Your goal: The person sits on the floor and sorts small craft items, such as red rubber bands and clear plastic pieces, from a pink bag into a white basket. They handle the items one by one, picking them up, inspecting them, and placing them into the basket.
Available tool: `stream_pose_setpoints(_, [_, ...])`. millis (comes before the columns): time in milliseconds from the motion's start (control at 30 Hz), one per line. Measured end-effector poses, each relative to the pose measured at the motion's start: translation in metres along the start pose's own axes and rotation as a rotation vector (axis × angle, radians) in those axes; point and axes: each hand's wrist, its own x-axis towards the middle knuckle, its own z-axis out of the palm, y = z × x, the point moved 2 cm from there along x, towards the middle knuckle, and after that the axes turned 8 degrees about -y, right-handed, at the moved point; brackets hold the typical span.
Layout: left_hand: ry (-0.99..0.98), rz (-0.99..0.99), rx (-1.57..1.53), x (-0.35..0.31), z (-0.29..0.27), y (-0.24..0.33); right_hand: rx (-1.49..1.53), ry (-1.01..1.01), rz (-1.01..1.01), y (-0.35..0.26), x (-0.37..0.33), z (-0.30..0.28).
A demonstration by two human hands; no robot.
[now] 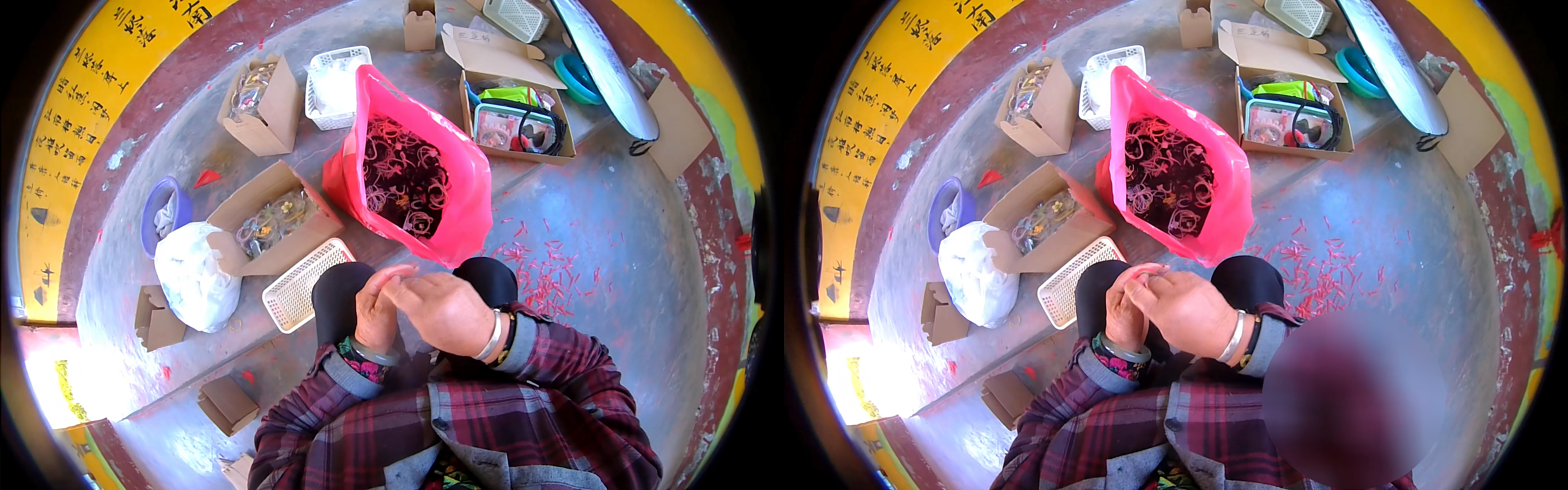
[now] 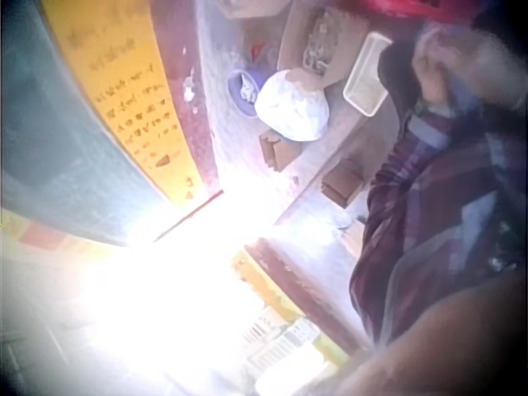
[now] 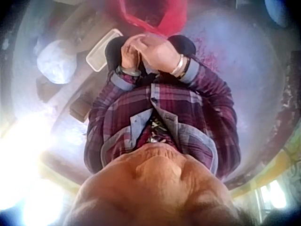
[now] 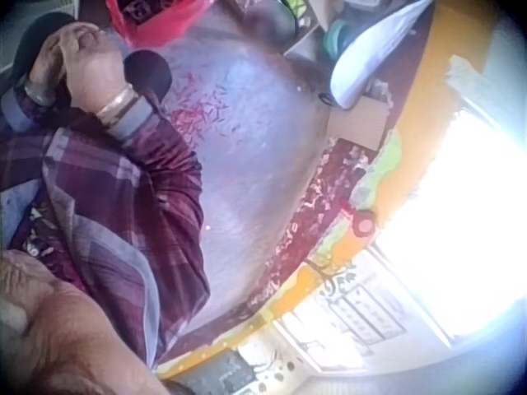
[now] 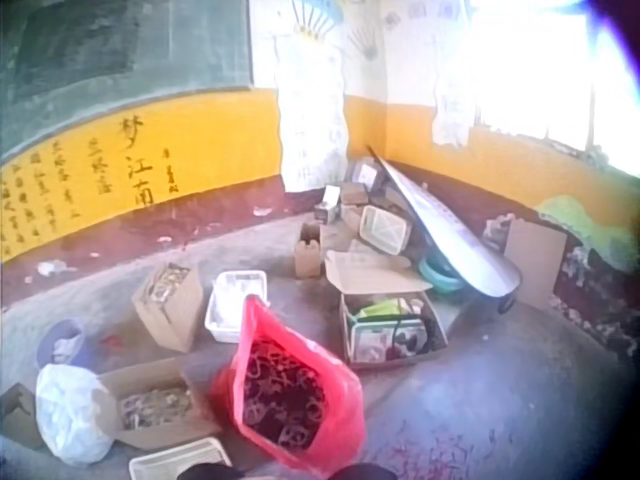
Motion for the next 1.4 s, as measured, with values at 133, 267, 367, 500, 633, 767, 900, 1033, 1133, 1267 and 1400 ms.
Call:
stream_pose_setpoints(133, [0.074,-0.108,-0.111,-0.003,0.0,-0.002,0.101,0.189,0.087,0.044,0.015,-0.012])
stream_pose_setpoints(267, [0.018,-0.127,-0.052,-0.001,0.008,0.002,0.008,0.172,0.476,0.148,0.029,0.021])
stream_pose_setpoints(367, [-0.002,-0.118,0.003,0.0,0.008,0.001,-0.183,-0.015,0.651,0.2,0.054,0.055])
stream_pose_setpoints(500, [-0.024,-0.121,0.064,0.003,0.008,0.004,-0.436,-0.169,0.715,0.246,0.085,0.085])
stream_pose_setpoints(633, [-0.033,-0.118,0.073,0.003,0.008,0.004,-0.543,-0.186,0.665,0.261,0.09,0.095])
stream_pose_setpoints(767, [-0.054,-0.11,0.068,0.002,0.006,0.0,-0.598,-0.221,0.612,0.267,0.084,0.094])
stream_pose_setpoints(900, [-0.066,-0.097,0.066,0.001,0.006,0.002,-0.577,-0.196,0.629,0.264,0.08,0.081])
stream_pose_setpoints(1033, [-0.091,-0.101,0.027,0.0,0.008,-0.003,-0.283,-0.044,0.704,0.272,0.066,0.059])
stream_pose_setpoints(1133, [-0.104,-0.111,0.033,-0.002,0.008,-0.004,-0.314,-0.103,0.685,0.286,0.066,0.067])
stream_pose_setpoints(1267, [-0.099,-0.135,0.052,-0.002,0.007,-0.011,-0.501,-0.266,0.648,0.282,0.082,0.09])
stream_pose_setpoints(1400, [-0.113,-0.142,0.027,0.0,0.008,-0.012,-0.611,-0.318,0.641,0.262,0.093,0.088])
